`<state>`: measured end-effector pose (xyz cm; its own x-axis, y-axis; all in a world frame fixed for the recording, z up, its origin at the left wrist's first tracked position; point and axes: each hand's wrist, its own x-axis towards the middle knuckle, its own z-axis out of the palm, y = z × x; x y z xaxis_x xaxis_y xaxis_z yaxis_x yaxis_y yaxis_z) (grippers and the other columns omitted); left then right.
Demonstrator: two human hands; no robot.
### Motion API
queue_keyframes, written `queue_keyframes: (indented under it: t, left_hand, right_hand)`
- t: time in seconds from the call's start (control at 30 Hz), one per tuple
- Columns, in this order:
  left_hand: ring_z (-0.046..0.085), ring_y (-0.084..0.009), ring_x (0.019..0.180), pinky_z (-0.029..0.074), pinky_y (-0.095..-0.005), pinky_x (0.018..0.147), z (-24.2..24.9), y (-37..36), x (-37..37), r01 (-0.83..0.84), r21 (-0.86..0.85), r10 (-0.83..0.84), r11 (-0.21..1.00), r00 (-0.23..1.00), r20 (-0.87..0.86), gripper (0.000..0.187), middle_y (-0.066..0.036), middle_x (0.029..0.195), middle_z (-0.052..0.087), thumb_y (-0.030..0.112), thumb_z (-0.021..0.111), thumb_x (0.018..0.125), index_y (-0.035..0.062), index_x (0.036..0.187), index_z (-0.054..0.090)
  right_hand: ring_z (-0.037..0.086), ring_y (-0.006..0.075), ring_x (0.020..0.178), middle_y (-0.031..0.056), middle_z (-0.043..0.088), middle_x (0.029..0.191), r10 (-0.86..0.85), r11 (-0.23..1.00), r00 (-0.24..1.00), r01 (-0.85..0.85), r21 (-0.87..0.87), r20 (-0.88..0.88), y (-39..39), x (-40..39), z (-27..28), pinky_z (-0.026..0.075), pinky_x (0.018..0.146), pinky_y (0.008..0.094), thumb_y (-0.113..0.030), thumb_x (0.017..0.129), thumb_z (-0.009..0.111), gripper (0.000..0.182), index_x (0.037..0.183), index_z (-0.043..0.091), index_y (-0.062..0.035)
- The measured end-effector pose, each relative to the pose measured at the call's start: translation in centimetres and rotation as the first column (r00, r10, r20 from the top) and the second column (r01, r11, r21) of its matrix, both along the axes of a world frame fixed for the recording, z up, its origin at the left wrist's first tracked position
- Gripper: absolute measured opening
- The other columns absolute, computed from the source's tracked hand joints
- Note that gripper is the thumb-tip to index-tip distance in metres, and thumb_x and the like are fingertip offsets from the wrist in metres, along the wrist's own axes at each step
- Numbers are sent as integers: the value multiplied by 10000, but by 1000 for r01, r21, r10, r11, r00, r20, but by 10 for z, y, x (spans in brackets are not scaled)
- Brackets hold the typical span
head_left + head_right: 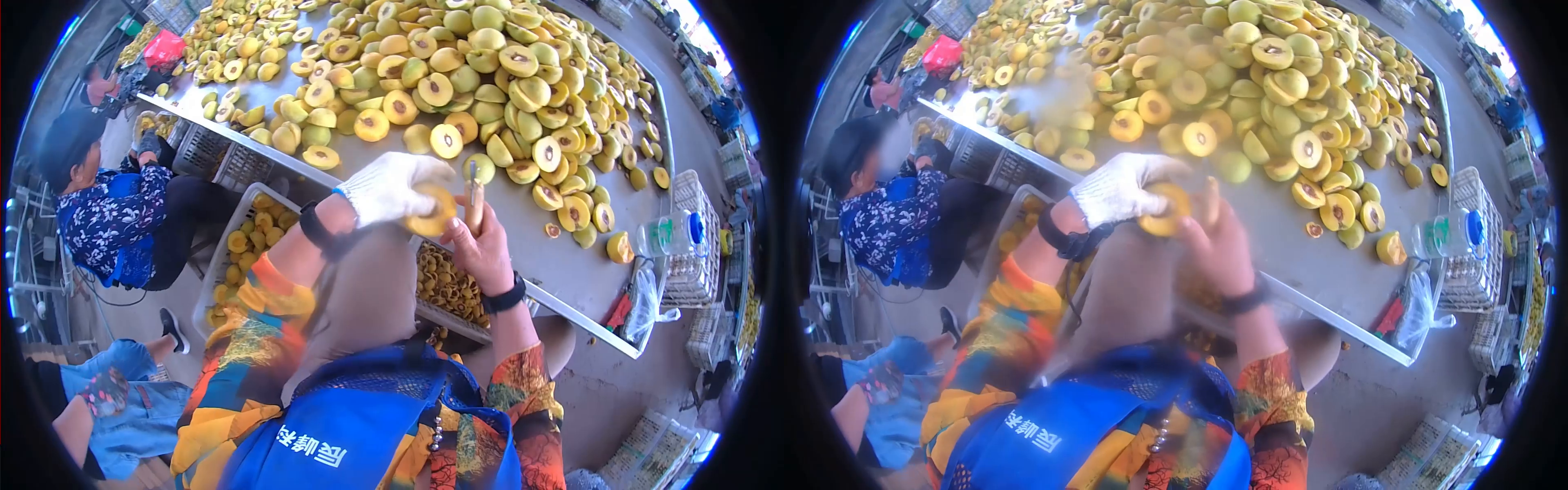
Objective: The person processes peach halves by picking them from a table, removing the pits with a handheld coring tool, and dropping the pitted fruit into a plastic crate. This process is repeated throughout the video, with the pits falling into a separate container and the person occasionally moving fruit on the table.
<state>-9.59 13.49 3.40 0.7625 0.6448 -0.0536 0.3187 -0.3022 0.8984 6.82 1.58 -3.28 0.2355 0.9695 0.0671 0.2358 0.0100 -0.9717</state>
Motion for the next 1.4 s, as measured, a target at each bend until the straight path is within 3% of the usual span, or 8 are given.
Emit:
queue_keyframes:
  t: [0.13,0.37,0.47,0.57,0.83,0.93,1.13,1.4]
  left_hand:
    - [539,-134,1000,425,-261,868,11,-22,12,-5,-418,114,908,965,236,400,-86,1096,590,220,588,861,-16,1177,522]
    - [582,-158,823,475,-269,713,-32,-93,44,-196,-736,715,648,492,497,382,-103,1080,575,265,484,933,36,1237,451]
    - [599,-183,750,484,-281,564,-29,-82,42,-195,-883,848,428,426,317,328,-96,994,587,289,504,917,44,1134,498]
    - [608,-198,702,483,-289,539,-43,-63,31,-255,-828,792,499,523,317,381,-102,830,604,374,504,902,23,1050,522]
    - [611,-198,713,498,-287,650,-34,-66,30,-177,-882,669,438,719,188,541,-133,809,620,517,454,888,-6,988,555]
    - [610,-195,725,495,-281,635,-37,-77,35,-174,-784,665,596,654,360,464,-127,813,620,444,502,893,-11,951,568]
    - [597,-188,629,485,-277,516,-35,-89,44,-398,-697,742,597,605,291,334,-123,757,615,301,617,852,-18,931,559]
    - [582,-246,532,469,-317,447,-6,-93,47,-358,-785,742,506,644,184,405,-143,686,601,420,537,875,16,880,549]
  right_hand:
    - [384,62,362,79,575,680,39,996,831,-79,-47,-555,-6,-2,22,364,362,214,-182,889,523,363,1204,434,-24]
    - [368,74,363,52,524,619,-338,938,509,250,-240,-791,-16,-47,18,336,350,226,-156,907,480,189,1052,471,-35]
    - [421,90,381,50,531,603,-342,925,758,168,-340,-556,-26,-48,25,373,380,238,-167,875,542,189,1001,498,-32]
    - [548,149,489,93,584,644,-185,945,971,218,-243,150,-44,-39,6,446,486,276,-209,831,603,246,950,528,-7]
    - [566,456,805,277,589,777,124,931,963,-28,-365,241,-60,-31,38,466,699,444,-211,781,609,297,951,521,15]
    - [609,369,625,220,600,696,103,969,934,-16,-248,342,-65,-36,28,480,590,399,-199,794,596,259,914,507,12]
    - [422,82,366,34,489,574,72,911,947,-191,-367,-314,-67,-52,21,374,349,264,-91,840,508,125,912,427,-31]
    - [341,71,351,26,423,536,-73,796,493,-495,-348,-867,-72,-44,39,288,317,216,-1,827,469,164,981,443,-53]
